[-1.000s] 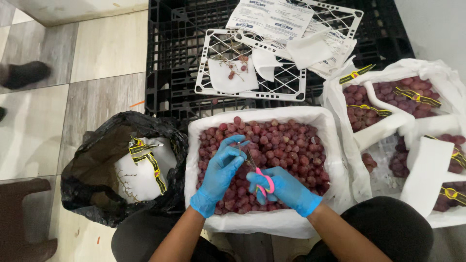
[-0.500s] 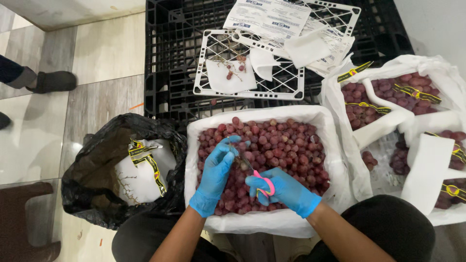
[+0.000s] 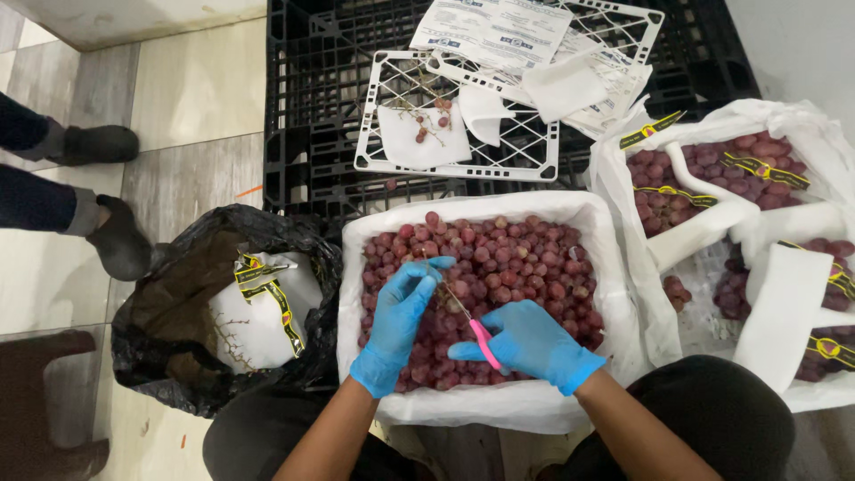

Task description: The person, wearing blue gloves, sits on the floor and uses pink-handled scissors to trim stems from red grape bunches in a foam-lined box. Trimmed bunches are placed into white foam packing bags beside the box, and the person occasionally rearranges grapes in the box.

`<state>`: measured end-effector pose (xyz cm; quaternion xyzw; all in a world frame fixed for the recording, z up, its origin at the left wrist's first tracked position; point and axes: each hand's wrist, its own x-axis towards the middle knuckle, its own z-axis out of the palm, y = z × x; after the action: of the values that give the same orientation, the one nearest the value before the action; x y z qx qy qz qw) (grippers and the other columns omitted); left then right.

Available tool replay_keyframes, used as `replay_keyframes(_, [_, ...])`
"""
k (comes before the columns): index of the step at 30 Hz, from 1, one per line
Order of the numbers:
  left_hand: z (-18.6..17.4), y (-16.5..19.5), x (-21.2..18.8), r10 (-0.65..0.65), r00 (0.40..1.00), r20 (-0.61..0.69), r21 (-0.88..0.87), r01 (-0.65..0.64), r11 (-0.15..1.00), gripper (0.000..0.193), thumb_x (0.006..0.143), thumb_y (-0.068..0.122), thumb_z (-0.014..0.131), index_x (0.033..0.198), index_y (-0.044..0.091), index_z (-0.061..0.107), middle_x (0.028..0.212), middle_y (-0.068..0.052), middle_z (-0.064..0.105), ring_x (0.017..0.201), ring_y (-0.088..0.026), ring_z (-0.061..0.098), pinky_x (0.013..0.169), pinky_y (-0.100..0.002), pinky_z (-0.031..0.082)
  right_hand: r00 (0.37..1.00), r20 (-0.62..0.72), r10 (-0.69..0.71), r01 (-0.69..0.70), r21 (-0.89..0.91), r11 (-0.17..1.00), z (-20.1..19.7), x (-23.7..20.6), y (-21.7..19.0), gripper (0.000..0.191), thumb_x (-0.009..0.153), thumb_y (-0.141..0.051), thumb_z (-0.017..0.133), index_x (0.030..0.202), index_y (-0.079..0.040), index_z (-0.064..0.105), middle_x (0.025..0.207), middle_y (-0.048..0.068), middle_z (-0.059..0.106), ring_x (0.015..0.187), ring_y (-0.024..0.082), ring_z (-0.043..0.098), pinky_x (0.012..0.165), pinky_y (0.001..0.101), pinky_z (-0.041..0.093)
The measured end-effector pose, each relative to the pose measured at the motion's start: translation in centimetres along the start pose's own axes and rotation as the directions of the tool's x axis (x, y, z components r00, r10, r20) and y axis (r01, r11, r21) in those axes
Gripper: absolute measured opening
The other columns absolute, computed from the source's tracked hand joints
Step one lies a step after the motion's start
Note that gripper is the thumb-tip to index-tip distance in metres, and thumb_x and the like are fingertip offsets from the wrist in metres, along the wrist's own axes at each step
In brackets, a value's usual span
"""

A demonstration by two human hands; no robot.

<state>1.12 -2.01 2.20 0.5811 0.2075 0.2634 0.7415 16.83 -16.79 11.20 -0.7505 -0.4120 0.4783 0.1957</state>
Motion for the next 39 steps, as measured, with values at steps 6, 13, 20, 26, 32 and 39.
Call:
replay_keyframes(6, [0.8,0.5,-0.1,-0.031,0.999,0.041,-0.048,0.033,0.998,0.005,0.1,0.005,0.06,0.098,0.006,0.065,0.141,-0.012,0.061,0.124,-0.023,0.062,0.108,-0.038,0.047,0.999,-0.039,-0.003,0.0,-0.074,0.997,0.0,-0.2,0.0,0.062,0.066,-0.066,0.082,0.059,-0.007,0.068,0.052,0.01,0.064,0.05,0.027,0.062,0.058,0.04,0.049])
replay_keyframes(13, [0.9,0.1,-0.2,-0.062,0.996,0.067,-0.115,0.07,0.991,0.005,0.101,0.005,0.06,0.1,0.006,0.064,0.145,-0.012,0.057,0.127,-0.025,0.061,0.111,-0.04,0.046,0.994,-0.104,-0.029,0.025,-0.038,0.999,0.6,0.7,0.6,0.066,0.067,-0.066,0.081,0.059,-0.003,0.065,0.054,0.015,0.061,0.053,0.031,0.061,0.06,0.0418,0.049])
replay_keyframes(20, [0.9,-0.4,0.1,-0.006,1.0,0.029,-0.176,0.011,0.984,0.009,0.104,0.014,0.06,0.102,0.007,0.065,0.143,-0.015,0.059,0.13,-0.031,0.061,0.114,-0.044,0.044,0.967,-0.217,-0.132,0.131,-0.02,0.991,1.6,1.3,1.3,0.059,0.073,-0.057,0.083,0.064,-0.001,0.067,0.053,0.016,0.059,0.049,0.03,0.053,0.056,0.0406,0.046])
replay_keyframes(26, [1.0,-0.7,0.3,0.016,1.0,0.006,-0.209,-0.015,0.978,0.012,0.104,0.018,0.059,0.104,0.008,0.064,0.143,-0.015,0.059,0.131,-0.031,0.061,0.114,-0.045,0.044,0.997,0.065,-0.05,0.018,0.417,0.909,1.2,1.3,2.0,0.047,0.079,-0.047,0.082,0.071,-0.001,0.074,0.053,0.007,0.065,0.05,0.014,0.061,0.053,0.033,0.046])
replay_keyframes(32, [-0.4,-0.5,0.4,-0.01,0.99,-0.142,-0.065,0.001,0.998,0.011,0.105,0.012,0.057,0.107,0.005,0.065,0.127,-0.01,0.067,0.115,-0.02,0.066,0.106,-0.035,0.049,0.986,-0.046,0.16,-0.14,0.289,0.947,-0.9,1.0,2.7,0.044,0.075,-0.05,0.08,0.085,-0.007,0.079,0.057,0.005,0.07,0.055,0.015,0.068,0.061,0.0313,0.053])
replay_keyframes(39, [-2.3,-1.8,0.9,-0.091,0.973,-0.212,0.003,0.094,0.996,0.016,0.103,0.011,0.056,0.109,0.002,0.067,0.111,-0.005,0.072,0.106,-0.014,0.066,0.099,-0.029,0.052,0.983,0.009,0.184,-0.184,0.044,0.982,-1.5,2.3,4.1,0.059,0.075,-0.062,0.075,0.07,-0.003,0.079,0.058,0.007,0.075,0.06,0.015,0.071,0.07,0.0304,0.053])
